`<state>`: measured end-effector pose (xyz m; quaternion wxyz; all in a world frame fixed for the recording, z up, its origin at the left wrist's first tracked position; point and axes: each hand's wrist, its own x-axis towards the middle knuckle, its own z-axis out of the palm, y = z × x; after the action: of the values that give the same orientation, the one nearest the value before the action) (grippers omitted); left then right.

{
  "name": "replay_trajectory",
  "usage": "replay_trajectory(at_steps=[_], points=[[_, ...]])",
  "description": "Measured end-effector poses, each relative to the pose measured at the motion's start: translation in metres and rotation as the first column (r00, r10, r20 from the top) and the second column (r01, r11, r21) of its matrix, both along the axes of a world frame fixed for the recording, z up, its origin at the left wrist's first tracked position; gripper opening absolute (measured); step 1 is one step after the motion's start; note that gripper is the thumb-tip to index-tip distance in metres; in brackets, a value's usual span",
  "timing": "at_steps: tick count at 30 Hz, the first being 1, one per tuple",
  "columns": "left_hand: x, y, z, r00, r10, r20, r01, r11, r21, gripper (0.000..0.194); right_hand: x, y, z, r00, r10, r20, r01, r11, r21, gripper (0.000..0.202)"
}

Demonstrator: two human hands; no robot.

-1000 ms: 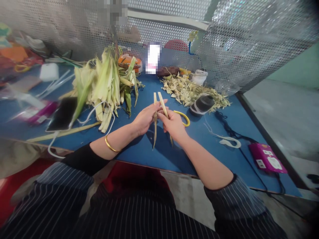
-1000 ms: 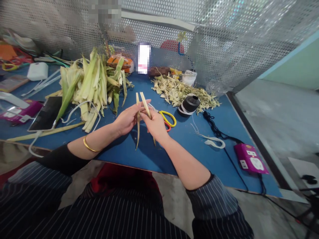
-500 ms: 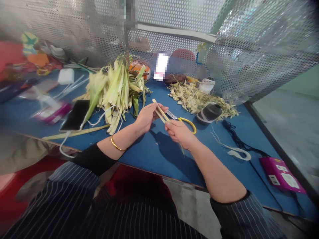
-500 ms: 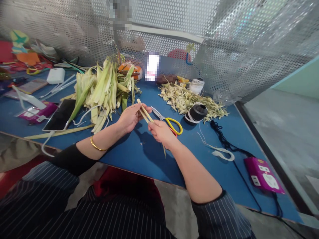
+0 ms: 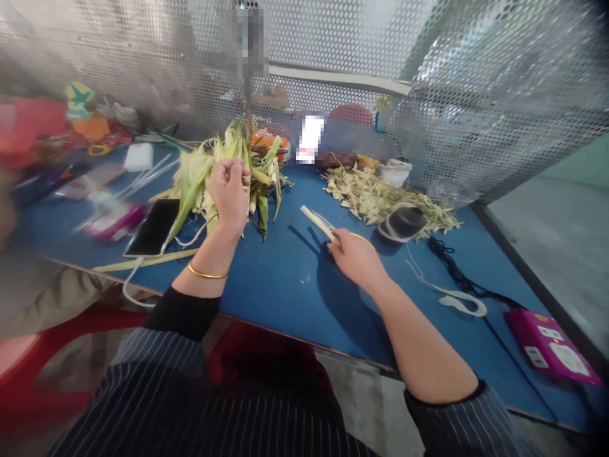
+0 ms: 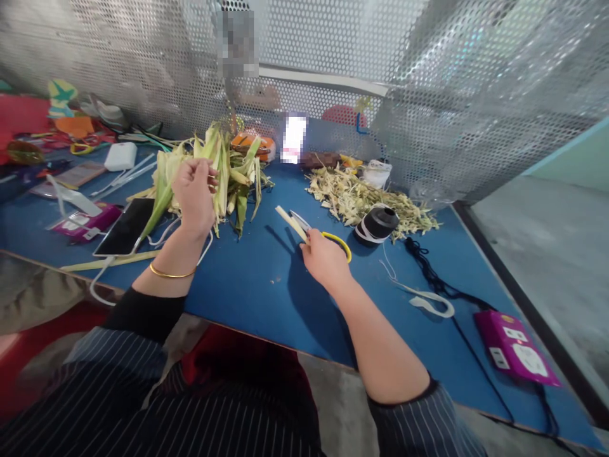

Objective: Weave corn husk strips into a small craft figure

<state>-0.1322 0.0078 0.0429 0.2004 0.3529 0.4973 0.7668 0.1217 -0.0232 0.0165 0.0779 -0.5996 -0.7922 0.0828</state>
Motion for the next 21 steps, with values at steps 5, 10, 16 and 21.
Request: replay_trajectory(at_steps=[5, 10, 16, 21], points=[[0.004, 0.01, -0.023, 0.91, -0.158, -0.382, 0.089, 0.977, -0.192, 0.007, -0.004, -0.001, -0.004, 0.999, 0.014, -0.05, -0.016, 0.999, -0.037, 0.035], [0.026, 0.019, -0.06, 0.673, -0.394, -0.626, 0.14, 0.899, -0.415, 0.021, -0.006, -0.004, -0.004, 0.999, -0.008, -0.042, 0.007, 1.0, -0.028, 0.036], [0.028, 0.02, -0.066, 0.671, -0.33, -0.664, -0.013, 0.89, -0.456, 0.019, -0.012, -0.009, -0.005, 0.999, 0.03, -0.025, -0.031, 0.999, -0.012, 0.041], [0.034, 0.012, -0.053, 0.776, -0.323, -0.541, 0.077, 0.901, -0.428, 0.027, -0.014, -0.009, -0.008, 0.987, 0.066, -0.149, -0.068, 0.998, -0.006, 0.036]])
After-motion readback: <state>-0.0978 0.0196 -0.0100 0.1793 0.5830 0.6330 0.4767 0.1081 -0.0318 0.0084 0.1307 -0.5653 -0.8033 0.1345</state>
